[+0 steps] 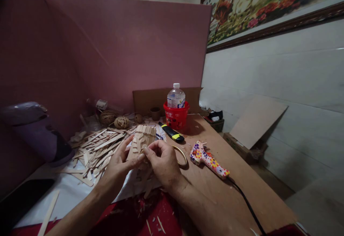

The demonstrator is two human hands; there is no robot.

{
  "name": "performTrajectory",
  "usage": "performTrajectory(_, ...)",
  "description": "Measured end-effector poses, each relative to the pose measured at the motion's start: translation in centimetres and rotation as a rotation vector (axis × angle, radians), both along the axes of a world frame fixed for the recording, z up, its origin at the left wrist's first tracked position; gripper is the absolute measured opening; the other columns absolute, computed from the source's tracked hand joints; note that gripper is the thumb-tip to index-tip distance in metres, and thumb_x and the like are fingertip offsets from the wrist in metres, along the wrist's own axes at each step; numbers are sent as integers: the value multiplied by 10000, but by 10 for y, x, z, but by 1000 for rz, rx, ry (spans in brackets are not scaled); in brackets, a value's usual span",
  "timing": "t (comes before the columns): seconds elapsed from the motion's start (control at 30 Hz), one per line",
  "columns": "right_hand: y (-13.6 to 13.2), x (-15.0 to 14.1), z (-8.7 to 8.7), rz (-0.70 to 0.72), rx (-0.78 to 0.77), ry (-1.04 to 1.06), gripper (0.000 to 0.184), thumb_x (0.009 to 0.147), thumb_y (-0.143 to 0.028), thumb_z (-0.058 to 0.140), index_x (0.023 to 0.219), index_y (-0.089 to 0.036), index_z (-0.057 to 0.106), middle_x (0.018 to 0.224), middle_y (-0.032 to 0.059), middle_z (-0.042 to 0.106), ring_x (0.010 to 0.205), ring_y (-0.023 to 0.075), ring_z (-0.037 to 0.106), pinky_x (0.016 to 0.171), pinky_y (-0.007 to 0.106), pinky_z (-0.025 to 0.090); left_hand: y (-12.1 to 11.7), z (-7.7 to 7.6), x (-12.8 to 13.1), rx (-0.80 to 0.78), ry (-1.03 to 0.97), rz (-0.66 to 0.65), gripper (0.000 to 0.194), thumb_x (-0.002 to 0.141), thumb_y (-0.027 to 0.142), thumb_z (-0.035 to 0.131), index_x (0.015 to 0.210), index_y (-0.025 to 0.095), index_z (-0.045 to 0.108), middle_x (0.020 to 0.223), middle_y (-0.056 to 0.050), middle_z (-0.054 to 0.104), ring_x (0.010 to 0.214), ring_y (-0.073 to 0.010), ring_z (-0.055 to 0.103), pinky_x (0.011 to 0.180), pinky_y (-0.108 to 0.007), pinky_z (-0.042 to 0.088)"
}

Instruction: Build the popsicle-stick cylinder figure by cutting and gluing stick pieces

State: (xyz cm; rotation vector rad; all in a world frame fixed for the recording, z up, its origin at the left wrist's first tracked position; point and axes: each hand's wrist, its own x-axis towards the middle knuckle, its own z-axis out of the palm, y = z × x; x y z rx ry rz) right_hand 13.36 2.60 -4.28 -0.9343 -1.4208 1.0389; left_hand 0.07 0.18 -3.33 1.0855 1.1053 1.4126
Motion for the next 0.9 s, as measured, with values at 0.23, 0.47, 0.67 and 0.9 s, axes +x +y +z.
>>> performTrajectory(0.23,-5,1,4,-9,21,-32,147,752,-285,617,671,-169,579,590,-23,569,550,116,502,516,226,406,2,-5,-4,1,-43,-40,982,568,283,823,1410,192,326,1080,-105,675,964,-267,644,806,-324,499)
performTrajectory(0.47,-6,1,6,-33,26,-46,164,774,-301,601,682,-169,566,599,-21,548,561,117,493,522,230,397,2,-6,-2,13,25,-30,914,601,307,798,1387,185,349,1120,-116,636,982,-275,628,796,-326,497)
performTrajectory(0.67,-7,-1,2,-46,32,-25,181,773,-325,614,701,-178,538,601,-23,542,548,116,500,509,229,405,3,-10,-3,40,53,-48,786,685,336,746,1366,213,372,1077,-96,659,966,-254,633,812,-331,495)
performTrajectory(0.9,-5,-2,3,1,-9,103,170,776,-339,575,721,-191,511,506,-67,475,452,90,441,437,201,355,6,-13,-2,21,-109,-89,726,679,273,737,1321,193,407,984,-84,702,843,-230,667,706,-300,509)
